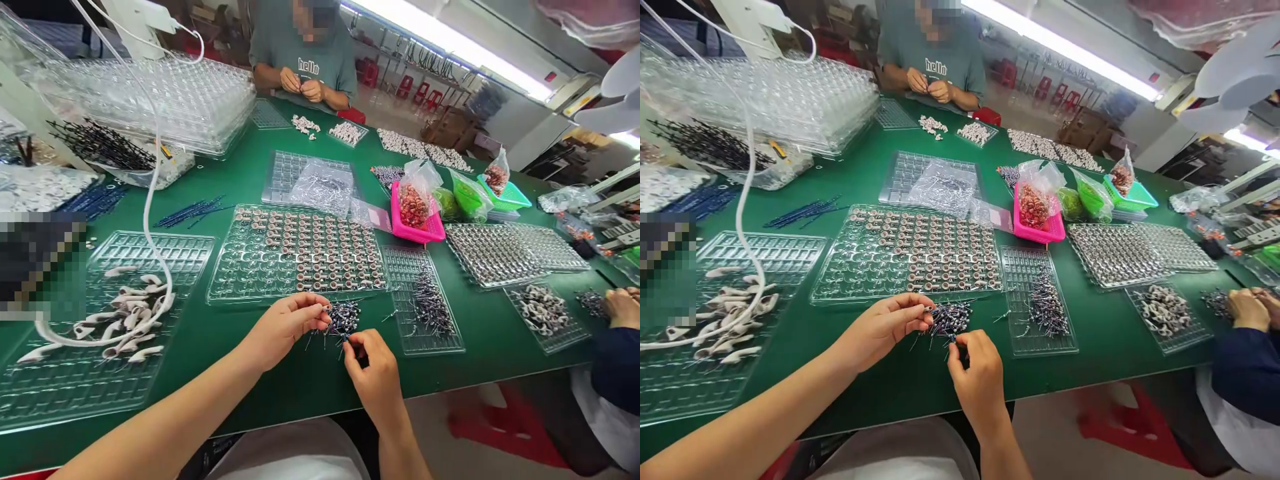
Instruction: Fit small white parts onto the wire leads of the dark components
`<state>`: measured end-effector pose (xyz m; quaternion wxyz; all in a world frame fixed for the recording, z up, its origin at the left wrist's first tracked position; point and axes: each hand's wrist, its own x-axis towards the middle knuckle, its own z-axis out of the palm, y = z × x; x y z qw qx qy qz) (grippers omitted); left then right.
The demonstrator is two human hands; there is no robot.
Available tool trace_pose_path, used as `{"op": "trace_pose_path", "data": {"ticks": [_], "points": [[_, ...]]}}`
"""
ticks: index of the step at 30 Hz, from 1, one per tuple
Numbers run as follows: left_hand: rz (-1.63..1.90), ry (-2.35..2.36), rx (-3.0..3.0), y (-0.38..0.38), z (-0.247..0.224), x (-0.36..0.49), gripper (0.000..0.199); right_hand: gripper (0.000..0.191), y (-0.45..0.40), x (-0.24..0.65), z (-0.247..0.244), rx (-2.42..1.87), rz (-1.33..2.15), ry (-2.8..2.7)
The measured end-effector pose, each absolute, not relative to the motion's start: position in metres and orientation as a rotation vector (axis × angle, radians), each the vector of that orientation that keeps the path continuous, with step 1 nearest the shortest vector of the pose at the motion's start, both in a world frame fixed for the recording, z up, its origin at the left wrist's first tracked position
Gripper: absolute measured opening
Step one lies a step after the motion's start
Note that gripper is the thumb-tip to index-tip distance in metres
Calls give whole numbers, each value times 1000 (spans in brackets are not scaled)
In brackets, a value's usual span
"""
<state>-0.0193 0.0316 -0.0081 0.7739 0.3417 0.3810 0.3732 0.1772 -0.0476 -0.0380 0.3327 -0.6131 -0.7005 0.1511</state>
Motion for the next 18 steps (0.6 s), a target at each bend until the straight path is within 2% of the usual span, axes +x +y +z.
{"op": "trace_pose_path", "data": {"ticks": [5,18], "points": [[782,801,604,29,-6,-18,14,9,-45,173,-41,-1669,320,-1903],[685,801,542,29,-3,-18,17,11,-46,175,-46,-1578,319,-1908]]}}
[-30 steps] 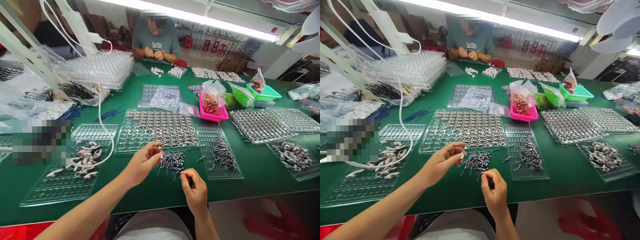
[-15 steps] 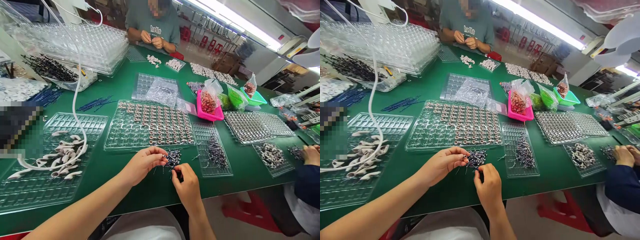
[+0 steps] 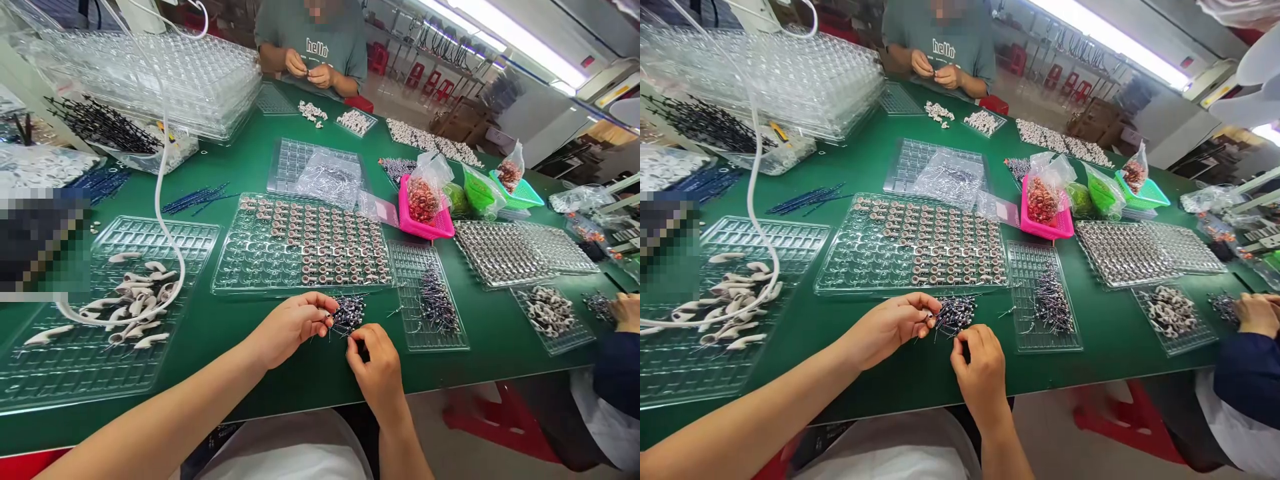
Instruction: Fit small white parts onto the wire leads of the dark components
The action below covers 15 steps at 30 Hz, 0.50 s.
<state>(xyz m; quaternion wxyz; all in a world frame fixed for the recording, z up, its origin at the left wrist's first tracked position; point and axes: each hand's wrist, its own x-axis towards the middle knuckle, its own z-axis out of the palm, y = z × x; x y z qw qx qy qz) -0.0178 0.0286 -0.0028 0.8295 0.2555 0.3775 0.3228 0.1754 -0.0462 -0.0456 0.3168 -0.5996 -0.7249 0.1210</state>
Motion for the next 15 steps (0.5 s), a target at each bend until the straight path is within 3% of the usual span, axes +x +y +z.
{"op": "trace_pose_path", "data": {"ticks": [9,15], "points": [[632,846,699,27,-2,-18,26,11,-47,179,-46,-1531,337,-1900],[538,1016,1256,21,5,-16,30,17,-50,178,-41,-1351,281,-1910]]}}
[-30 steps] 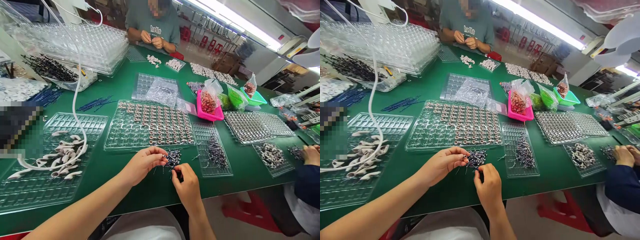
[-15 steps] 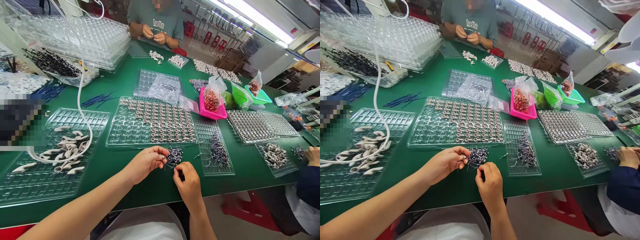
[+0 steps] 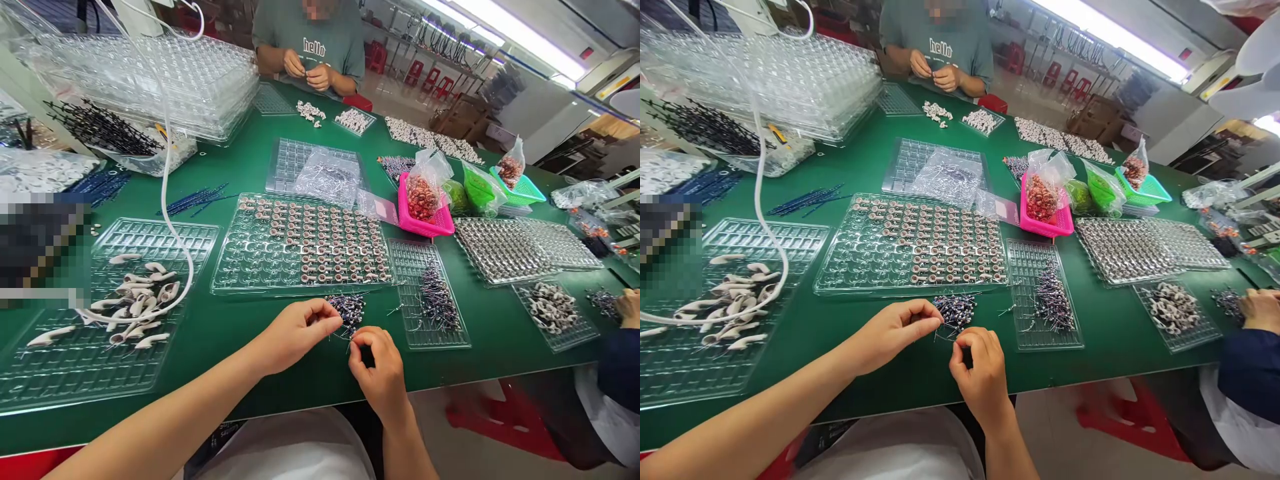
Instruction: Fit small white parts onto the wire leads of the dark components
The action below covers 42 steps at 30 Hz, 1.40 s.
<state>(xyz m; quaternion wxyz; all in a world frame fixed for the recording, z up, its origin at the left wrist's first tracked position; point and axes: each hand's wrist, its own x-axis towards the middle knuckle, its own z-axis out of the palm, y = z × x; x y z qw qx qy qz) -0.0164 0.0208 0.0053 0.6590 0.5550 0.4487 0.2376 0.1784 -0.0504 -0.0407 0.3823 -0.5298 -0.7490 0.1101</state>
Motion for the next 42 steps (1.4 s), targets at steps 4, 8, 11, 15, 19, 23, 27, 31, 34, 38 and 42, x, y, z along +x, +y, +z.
{"op": "trace_pose_path", "data": {"ticks": [4,8,11,15,19,23,27,31,34,38,42], "points": [[429,1027,1552,13,8,-16,30,26,-49,177,-35,-1170,152,-1979],[359,950,1557,13,4,-16,31,29,-48,176,-31,-1102,79,-2025],[338,936,1466,16,2,-16,31,30,-49,174,-31,-1085,60,-1991],[329,937,1395,16,3,-16,32,35,-50,173,-32,-1115,145,-1891],[329,947,1386,14,4,-15,31,36,-53,173,-34,-1160,199,-1871],[337,919,1312,15,5,-14,32,32,-56,171,-39,-1199,249,-1822],[324,898,1229,15,4,-14,33,31,-57,169,-41,-1216,269,-1784],[282,886,1149,14,4,-14,34,29,-57,170,-41,-1205,293,-1778],[293,884,1156,14,4,-14,31,26,-57,169,-40,-1219,306,-1748],[322,916,1220,14,5,-12,26,16,-58,168,-39,-1239,331,-1721],[372,940,1268,12,5,-11,22,9,-58,169,-37,-1293,444,-1685]]}}
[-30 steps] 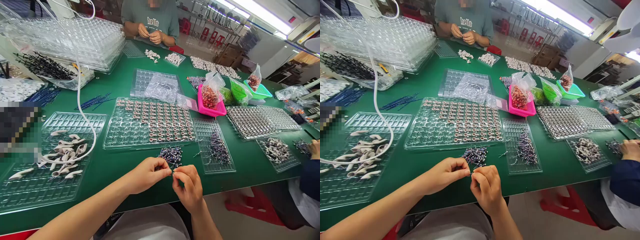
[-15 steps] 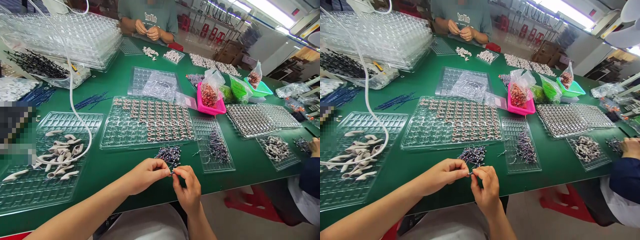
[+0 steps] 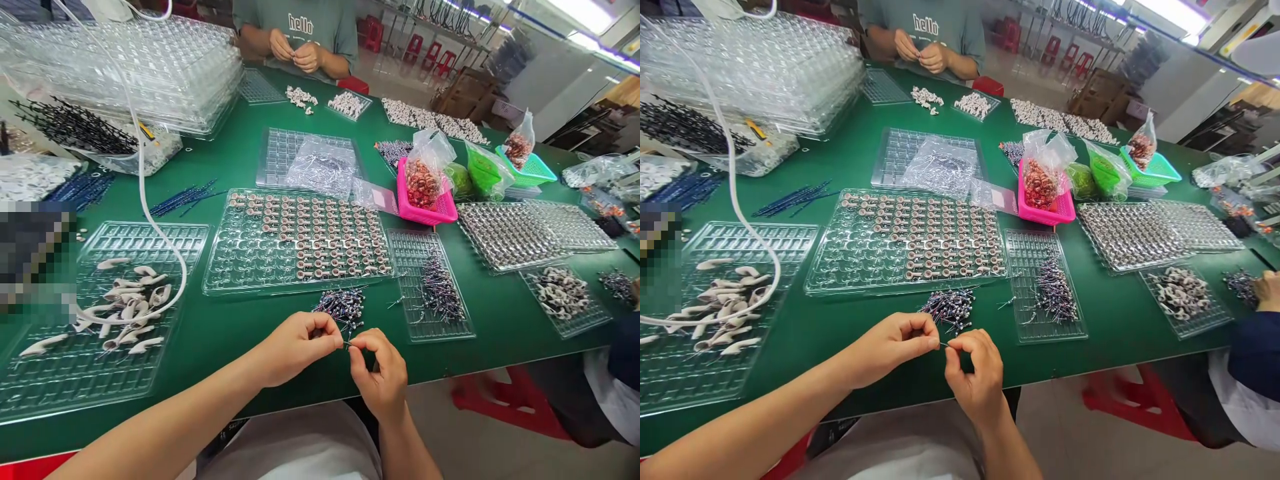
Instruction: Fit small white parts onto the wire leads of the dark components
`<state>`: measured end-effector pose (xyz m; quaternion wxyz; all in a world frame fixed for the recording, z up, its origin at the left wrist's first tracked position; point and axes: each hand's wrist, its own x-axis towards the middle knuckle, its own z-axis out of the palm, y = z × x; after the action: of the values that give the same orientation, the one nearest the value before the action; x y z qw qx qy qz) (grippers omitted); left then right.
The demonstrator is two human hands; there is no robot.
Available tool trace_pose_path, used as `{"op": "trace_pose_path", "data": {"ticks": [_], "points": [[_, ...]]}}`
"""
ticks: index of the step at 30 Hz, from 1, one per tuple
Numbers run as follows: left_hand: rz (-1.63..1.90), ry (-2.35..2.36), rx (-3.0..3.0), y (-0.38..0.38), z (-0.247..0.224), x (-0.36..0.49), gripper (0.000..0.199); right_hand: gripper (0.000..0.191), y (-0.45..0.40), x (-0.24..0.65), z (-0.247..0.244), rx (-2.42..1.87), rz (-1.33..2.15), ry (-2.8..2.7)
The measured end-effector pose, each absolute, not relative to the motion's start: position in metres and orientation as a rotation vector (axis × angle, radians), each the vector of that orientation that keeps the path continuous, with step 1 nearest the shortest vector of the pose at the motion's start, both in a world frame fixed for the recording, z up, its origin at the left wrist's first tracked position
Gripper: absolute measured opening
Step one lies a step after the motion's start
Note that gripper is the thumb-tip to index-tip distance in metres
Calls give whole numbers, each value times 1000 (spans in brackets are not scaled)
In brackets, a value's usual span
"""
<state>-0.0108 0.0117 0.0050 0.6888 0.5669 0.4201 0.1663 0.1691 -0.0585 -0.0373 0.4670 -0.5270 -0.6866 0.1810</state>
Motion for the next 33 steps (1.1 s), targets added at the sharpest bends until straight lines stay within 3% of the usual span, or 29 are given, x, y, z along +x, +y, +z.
{"op": "trace_pose_path", "data": {"ticks": [20,33], "points": [[570,1077,1580,12,13,-16,16,13,-64,180,-43,-1422,776,-1334],[712,813,457,16,1,-8,33,22,-69,184,-48,-1574,672,-1281]]}}
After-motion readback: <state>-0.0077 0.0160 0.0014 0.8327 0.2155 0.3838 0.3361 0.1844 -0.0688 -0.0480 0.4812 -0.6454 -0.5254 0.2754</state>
